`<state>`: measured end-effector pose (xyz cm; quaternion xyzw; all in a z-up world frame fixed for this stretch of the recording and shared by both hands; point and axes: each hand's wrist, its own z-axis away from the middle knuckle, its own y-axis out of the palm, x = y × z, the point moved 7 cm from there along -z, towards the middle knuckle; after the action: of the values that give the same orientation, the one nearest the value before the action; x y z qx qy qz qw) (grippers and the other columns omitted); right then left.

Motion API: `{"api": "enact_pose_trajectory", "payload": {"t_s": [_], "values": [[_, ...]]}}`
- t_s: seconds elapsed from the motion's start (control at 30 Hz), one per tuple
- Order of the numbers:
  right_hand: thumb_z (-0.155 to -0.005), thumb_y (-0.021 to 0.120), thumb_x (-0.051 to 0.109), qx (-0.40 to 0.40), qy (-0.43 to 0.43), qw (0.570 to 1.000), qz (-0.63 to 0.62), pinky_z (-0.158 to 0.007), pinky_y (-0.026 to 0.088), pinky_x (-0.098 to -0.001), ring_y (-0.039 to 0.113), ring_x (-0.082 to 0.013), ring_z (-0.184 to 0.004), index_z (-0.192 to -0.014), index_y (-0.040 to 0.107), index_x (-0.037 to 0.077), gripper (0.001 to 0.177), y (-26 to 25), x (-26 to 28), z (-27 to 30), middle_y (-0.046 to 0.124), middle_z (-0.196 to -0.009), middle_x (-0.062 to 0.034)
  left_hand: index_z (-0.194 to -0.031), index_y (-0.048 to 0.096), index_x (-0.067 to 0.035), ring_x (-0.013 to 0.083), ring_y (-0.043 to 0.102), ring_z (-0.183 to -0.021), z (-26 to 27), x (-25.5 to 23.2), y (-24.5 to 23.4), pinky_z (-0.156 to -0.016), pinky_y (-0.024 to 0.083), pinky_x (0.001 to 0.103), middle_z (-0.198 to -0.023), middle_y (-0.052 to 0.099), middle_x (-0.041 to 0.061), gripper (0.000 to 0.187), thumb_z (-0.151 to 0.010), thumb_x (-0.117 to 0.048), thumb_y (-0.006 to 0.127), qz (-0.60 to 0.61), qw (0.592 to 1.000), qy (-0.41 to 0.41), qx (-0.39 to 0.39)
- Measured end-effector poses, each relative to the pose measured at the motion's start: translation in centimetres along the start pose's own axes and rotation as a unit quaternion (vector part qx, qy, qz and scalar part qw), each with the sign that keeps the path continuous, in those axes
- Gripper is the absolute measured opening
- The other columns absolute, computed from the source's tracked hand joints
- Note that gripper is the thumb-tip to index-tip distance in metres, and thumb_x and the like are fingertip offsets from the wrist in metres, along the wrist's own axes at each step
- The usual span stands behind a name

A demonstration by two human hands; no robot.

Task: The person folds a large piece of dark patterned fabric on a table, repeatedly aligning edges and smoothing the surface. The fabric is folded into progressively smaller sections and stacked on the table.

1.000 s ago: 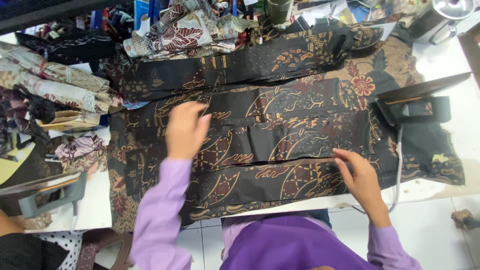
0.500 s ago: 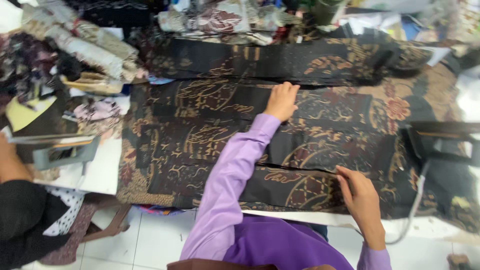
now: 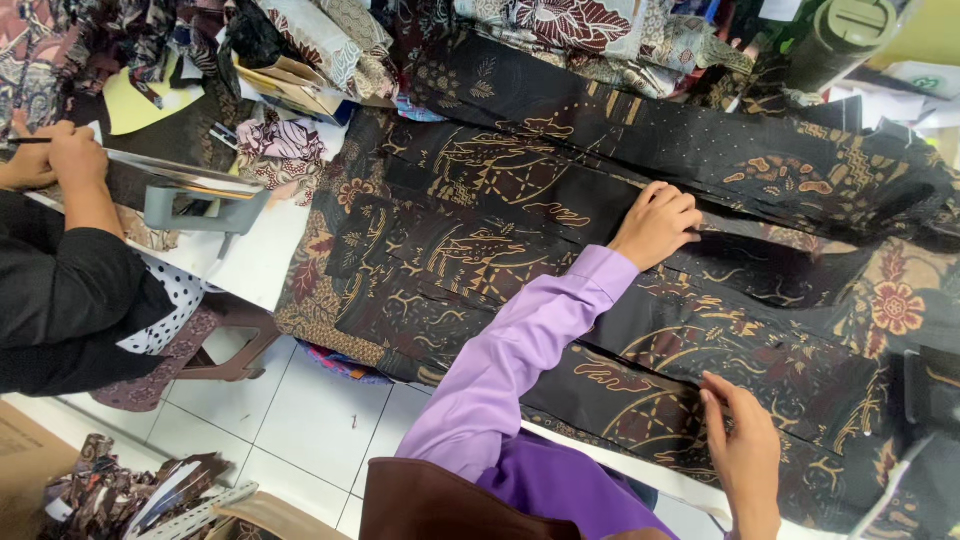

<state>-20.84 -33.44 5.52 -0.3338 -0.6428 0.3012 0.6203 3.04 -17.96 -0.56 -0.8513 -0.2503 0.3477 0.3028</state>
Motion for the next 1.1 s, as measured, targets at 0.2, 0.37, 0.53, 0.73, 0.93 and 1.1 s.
{"api": "enact_pose_trajectory", "payload": {"t_s": [0.2,0.37,0.53,0.73,0.93,1.1], "values": [[-0.098,0.066,0.015,0.027,0.041,0.997,-0.053,-0.079,0.056,-0.0359,0.069,-0.0267,-0.101,-0.121,0.071,0.009,0.025,1.0,0.5,-1.6,0.073,-0.114,-0.0104,-0.086,0.070,-0.015,0.0197,0.057,-0.098,0.2,0.9,-1.1,-0.108,0.040,0.044,-0.089,0.062,-0.003,0.023,-0.085,-0.038,0.073,-0.024,0.999,0.020,-0.026],[-0.098,0.068,0.015,0.028,-0.037,0.997,-0.054,-0.089,0.054,-0.0349,0.071,-0.0267,-0.104,-0.120,0.071,0.008,0.023,1.8,2.6,-3.9,0.074,-0.113,-0.0112,-0.085,0.072,-0.014,0.0190,0.060,-0.097,0.6,1.2,-1.3,-0.105,0.042,0.040,-0.091,0.063,-0.003,0.023,-0.089,-0.037,0.070,-0.003,0.999,0.013,-0.039],[-0.096,0.068,0.012,0.067,-0.002,0.987,-0.146,-0.091,0.053,-0.0340,0.071,-0.0216,-0.102,-0.124,0.070,0.006,0.029,2.8,2.3,-6.4,0.075,-0.115,-0.0104,-0.090,0.075,-0.018,0.0170,0.061,-0.091,0.2,-0.3,-2.5,-0.089,0.045,0.036,-0.089,0.063,-0.006,0.017,-0.088,-0.034,0.072,0.043,0.999,-0.007,-0.029],[-0.091,0.073,0.014,0.095,0.022,0.961,-0.260,-0.094,0.049,-0.0314,0.062,-0.0160,-0.111,-0.137,0.054,-0.003,0.052,6.0,1.1,-11.4,0.067,-0.123,-0.0118,-0.086,0.072,-0.020,0.0166,0.061,-0.086,-3.8,-4.0,-7.0,-0.076,0.048,0.035,-0.088,0.060,-0.006,0.013,-0.088,-0.033,0.072,-0.005,0.995,0.014,-0.095],[-0.091,0.070,0.024,0.130,0.136,0.869,-0.457,-0.081,0.053,-0.0250,0.064,-0.0076,-0.099,-0.128,0.059,0.000,0.046,14.0,-3.4,-13.2,0.069,-0.114,-0.0007,-0.082,0.066,-0.018,0.0195,0.065,-0.070,-5.4,-10.6,-6.9,-0.056,0.050,0.034,-0.088,0.058,0.000,0.016,-0.090,-0.032,0.070,-0.012,0.996,0.040,-0.074],[-0.101,0.072,0.036,0.143,0.224,0.772,-0.578,-0.047,0.030,-0.0262,0.039,-0.0058,-0.055,-0.091,0.057,0.014,0.028,21.3,-6.8,-9.5,0.041,-0.065,0.0095,-0.083,0.066,-0.017,0.0215,0.069,-0.066,-0.7,-15.0,-3.8,-0.053,0.053,0.035,-0.087,0.059,0.003,0.019,-0.094,-0.032,0.068,0.034,0.999,0.028,0.014]]}}
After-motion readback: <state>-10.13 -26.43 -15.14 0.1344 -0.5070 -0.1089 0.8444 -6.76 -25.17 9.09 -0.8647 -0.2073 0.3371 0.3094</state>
